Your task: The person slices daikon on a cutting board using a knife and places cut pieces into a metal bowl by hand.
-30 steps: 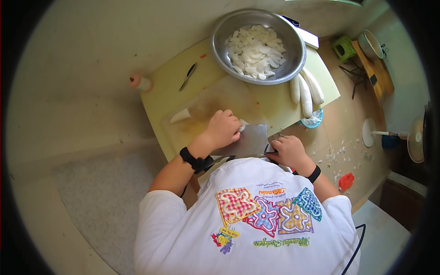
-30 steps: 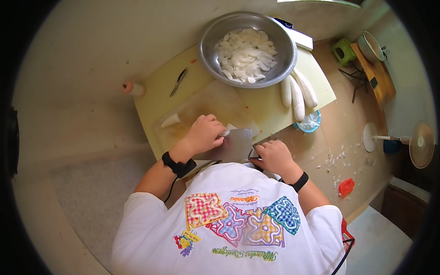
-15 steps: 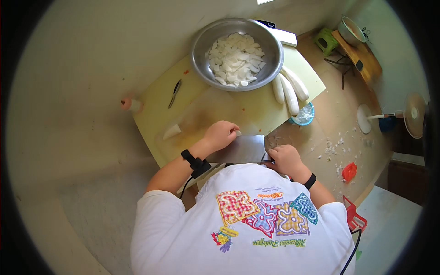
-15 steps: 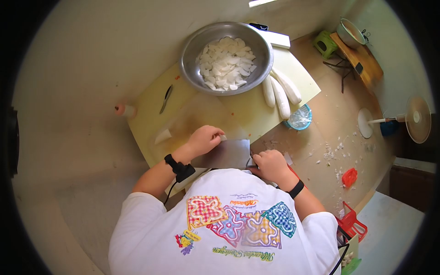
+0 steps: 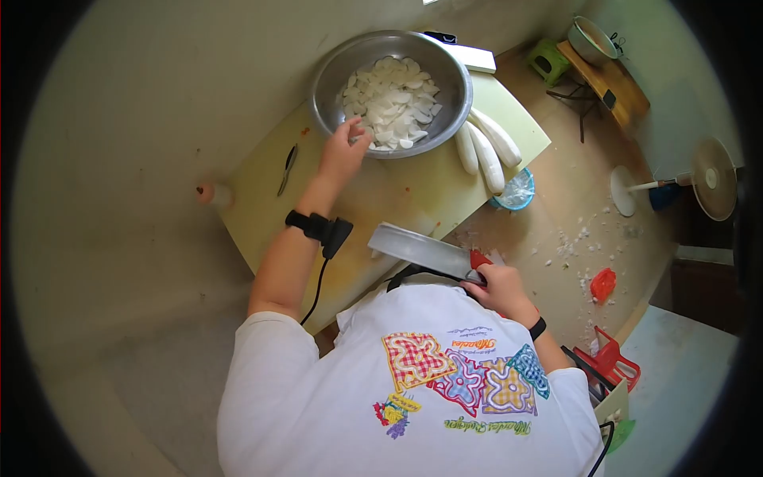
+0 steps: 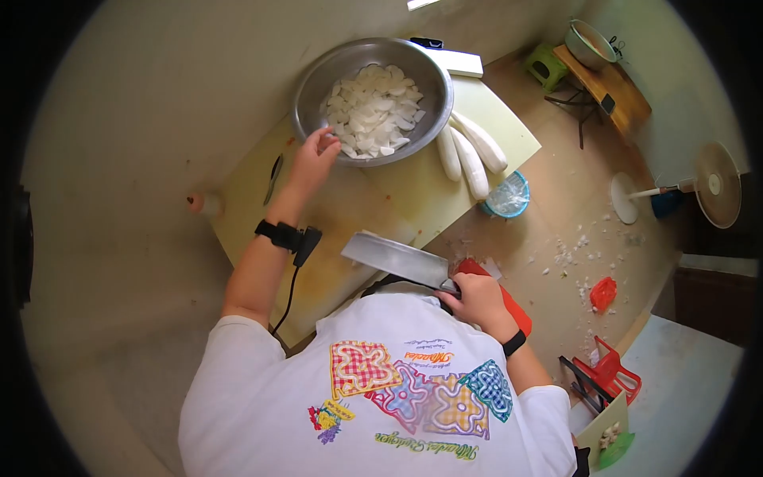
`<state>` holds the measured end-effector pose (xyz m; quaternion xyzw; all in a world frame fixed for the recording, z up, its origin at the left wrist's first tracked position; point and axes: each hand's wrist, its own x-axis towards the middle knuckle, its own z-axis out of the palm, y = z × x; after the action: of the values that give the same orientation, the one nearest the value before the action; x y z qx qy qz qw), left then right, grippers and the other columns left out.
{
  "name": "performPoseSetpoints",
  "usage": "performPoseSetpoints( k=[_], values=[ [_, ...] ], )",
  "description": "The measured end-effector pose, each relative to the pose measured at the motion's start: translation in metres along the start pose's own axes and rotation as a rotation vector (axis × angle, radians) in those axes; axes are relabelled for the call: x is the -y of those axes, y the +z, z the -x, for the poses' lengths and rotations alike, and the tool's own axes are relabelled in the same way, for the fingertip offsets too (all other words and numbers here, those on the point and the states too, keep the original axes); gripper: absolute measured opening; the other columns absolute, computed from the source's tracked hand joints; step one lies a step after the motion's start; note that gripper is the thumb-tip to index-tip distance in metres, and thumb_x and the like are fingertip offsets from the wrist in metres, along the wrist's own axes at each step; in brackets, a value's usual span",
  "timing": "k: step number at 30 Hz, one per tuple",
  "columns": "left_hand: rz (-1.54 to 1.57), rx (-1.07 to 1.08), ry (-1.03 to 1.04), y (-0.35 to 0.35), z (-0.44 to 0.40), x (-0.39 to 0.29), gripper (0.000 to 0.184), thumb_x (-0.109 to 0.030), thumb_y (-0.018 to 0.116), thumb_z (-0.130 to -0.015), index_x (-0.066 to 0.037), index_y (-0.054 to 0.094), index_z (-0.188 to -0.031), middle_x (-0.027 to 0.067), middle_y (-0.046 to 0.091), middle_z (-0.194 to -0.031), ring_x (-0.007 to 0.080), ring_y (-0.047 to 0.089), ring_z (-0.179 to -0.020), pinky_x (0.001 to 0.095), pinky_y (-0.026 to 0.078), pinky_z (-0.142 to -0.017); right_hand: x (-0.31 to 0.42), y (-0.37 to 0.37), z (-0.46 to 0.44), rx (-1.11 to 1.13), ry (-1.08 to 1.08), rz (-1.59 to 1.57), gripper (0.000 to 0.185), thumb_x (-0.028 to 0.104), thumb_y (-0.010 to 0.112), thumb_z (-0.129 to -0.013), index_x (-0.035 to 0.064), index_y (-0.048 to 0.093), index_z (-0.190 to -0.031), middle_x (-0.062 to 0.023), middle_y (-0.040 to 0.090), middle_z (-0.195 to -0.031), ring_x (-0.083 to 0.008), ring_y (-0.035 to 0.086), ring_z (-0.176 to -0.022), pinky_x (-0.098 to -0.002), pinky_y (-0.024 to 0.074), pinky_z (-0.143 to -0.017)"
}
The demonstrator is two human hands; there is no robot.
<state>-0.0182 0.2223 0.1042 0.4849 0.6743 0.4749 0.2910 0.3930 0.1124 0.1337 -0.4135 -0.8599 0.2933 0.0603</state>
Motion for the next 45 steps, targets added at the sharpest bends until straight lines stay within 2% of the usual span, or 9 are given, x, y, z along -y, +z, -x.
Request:
performPoseSetpoints(
  k=[7,10,13,17,22,29,40,43,45],
  values=[
    [-0.225,0.214,-0.296,-0.017,0.121,0.047,0.027,-0.024,0.066,-0.088,-0.003,0.069,-0.106,0.0109,0.072,-0.096,0.0235,0.068,-0.087,0.0368,0.054,-0.081,-0.017,0.013,-0.016,0.097,0.180,-0.233,0.021,0.021,0.073,-0.080,0.0024,0.066,-0.086,-0.0202,0.065,-0.074,-0.0375,0.064,-0.067,-0.0431,0.0504,-0.061],
    [-0.394,0.298,-0.191,-0.011,0.157,0.051,0.021,-0.021,0.066,-0.084,-0.006,0.073,-0.096,0.0101,0.072,-0.096,0.0275,0.068,-0.089,0.0405,0.054,-0.080,-0.014,0.017,-0.028,0.143,0.199,-0.271,0.019,0.018,0.071,-0.080,0.0012,0.066,-0.086,-0.0202,0.064,-0.073,-0.0362,0.063,-0.065,-0.0419,0.0500,-0.061],
    [-0.529,0.352,0.040,-0.003,0.179,0.050,0.023,-0.017,0.069,-0.080,-0.011,0.075,-0.101,0.0086,0.071,-0.096,0.0285,0.065,-0.088,0.0398,0.053,-0.079,-0.014,0.022,-0.040,0.185,0.190,-0.274,0.018,0.017,0.070,-0.081,0.0005,0.065,-0.086,-0.0197,0.064,-0.072,-0.0348,0.062,-0.063,-0.0407,0.0499,-0.061],
    [-0.544,0.388,0.095,0.008,0.185,0.048,0.025,-0.017,0.069,-0.079,-0.012,0.074,-0.103,0.0064,0.072,-0.100,0.0299,0.064,-0.094,0.0426,0.053,-0.082,-0.011,0.026,-0.050,0.234,0.201,-0.273,0.019,0.017,0.070,-0.080,-0.0001,0.065,-0.086,-0.0193,0.063,-0.071,-0.0332,0.062,-0.062,-0.0395,0.0498,-0.060],
    [-0.569,0.278,0.347,0.022,0.183,0.060,0.030,-0.015,0.069,-0.076,-0.012,0.073,-0.106,0.0029,0.070,-0.110,0.0255,0.063,-0.090,0.0398,0.053,-0.078,0.000,0.018,-0.062,0.284,0.232,-0.288,0.019,0.017,0.071,-0.080,-0.0003,0.066,-0.088,-0.0199,0.063,-0.070,-0.0333,0.063,-0.063,-0.0393,0.0500,-0.060],
    [-0.621,0.367,0.239,0.031,0.186,0.066,0.034,-0.015,0.069,-0.075,-0.011,0.071,-0.109,0.0025,0.068,-0.113,0.0249,0.062,-0.097,0.0394,0.053,-0.079,0.003,0.014,-0.074,0.322,0.236,-0.280,0.020,0.016,0.071,-0.078,0.0000,0.066,-0.088,-0.0208,0.063,-0.072,-0.0369,0.063,-0.065,-0.0412,0.0508,-0.062],
    [-0.574,0.281,0.277,0.030,0.174,0.062,0.017,-0.012,0.071,-0.072,-0.010,0.072,-0.089,0.0067,0.067,-0.100,0.0286,0.062,-0.100,0.0418,0.053,-0.081,0.003,0.010,-0.085,0.413,0.282,-0.268,0.019,0.015,0.072,-0.078,-0.0003,0.065,-0.086,-0.0207,0.065,-0.076,-0.0377,0.064,-0.070,-0.0421,0.0510,-0.066],
    [-0.596,0.364,0.248,0.030,0.178,0.071,0.033,-0.013,0.071,-0.073,-0.012,0.072,-0.106,0.0038,0.065,-0.116,0.0257,0.058,-0.112,0.0416,0.051,-0.087,0.000,0.009,-0.088,0.429,0.273,-0.263,0.019,0.015,0.072,-0.078,-0.0005,0.065,-0.086,-0.0209,0.065,-0.076,-0.0376,0.064,-0.070,-0.0419,0.0508,-0.065],
    [-0.581,0.357,0.245,0.031,0.179,0.072,0.032,-0.012,0.070,-0.073,-0.012,0.073,-0.105,0.0037,0.066,-0.114,0.0258,0.059,-0.110,0.0412,0.051,-0.087,0.000,0.008,-0.091,0.439,0.269,-0.262,0.019,0.015,0.072,-0.079,-0.0006,0.065,-0.086,-0.0210,0.064,-0.076,-0.0374,0.063,-0.070,-0.0416,0.0507,-0.065]
  ],
)
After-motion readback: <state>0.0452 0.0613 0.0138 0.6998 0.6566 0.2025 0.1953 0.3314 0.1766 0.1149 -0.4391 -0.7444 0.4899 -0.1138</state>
